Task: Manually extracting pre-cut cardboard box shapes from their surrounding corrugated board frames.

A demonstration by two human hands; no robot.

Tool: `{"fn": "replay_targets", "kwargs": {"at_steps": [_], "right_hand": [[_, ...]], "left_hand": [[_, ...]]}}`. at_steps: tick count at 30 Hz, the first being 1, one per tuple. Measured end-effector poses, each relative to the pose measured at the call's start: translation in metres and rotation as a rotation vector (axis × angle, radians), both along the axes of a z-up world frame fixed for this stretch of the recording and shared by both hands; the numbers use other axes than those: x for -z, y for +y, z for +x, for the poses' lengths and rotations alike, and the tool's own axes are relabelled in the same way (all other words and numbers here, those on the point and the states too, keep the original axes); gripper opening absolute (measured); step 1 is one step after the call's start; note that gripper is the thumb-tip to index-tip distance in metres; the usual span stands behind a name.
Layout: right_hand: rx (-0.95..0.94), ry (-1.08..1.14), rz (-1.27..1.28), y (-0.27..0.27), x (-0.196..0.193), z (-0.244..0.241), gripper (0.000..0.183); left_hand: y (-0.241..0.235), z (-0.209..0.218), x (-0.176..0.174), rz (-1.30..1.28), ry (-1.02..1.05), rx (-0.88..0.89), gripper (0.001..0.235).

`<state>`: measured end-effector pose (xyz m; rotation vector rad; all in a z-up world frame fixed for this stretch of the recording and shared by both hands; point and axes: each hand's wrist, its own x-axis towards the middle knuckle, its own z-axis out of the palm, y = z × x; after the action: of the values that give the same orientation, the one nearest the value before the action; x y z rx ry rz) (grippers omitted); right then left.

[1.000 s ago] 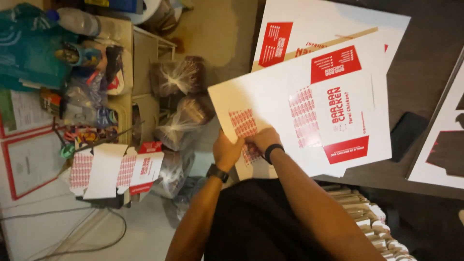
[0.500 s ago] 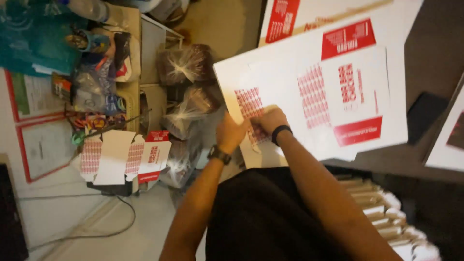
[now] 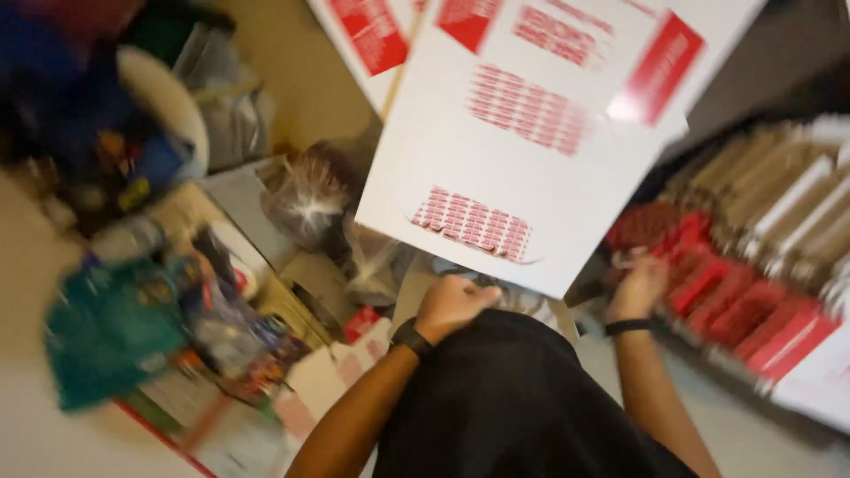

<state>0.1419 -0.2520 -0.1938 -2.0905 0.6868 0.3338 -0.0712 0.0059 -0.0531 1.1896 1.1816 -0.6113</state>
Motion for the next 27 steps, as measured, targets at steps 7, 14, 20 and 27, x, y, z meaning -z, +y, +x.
{"fn": "replay_targets", "kwargs": {"at_steps": [7,14,20,27], "right_hand": [[0.474,0.598,1.023,0.066,-0.066,-0.120,0.078],[0.684,0.353,1.069,0.104,-0.056,-0.126,0.072],[0.715,0.395,1.030,0.098,-0.017,-0.132,0.067],[0.642,0.481,0.917,0.088,-0.001,-0.147,0.060]], "left_hand": [[0.029,0.121,0.011,0.815,-0.649,1.033,0.071],[0.035,0.166,0.014,0.649,-0.383,1.356,0.144],[0.025,0.178,0.003,0.682,-0.249,1.438,0.144],[0.025,0.184,0.005,0.661,-0.194,1.484,0.143]]}}
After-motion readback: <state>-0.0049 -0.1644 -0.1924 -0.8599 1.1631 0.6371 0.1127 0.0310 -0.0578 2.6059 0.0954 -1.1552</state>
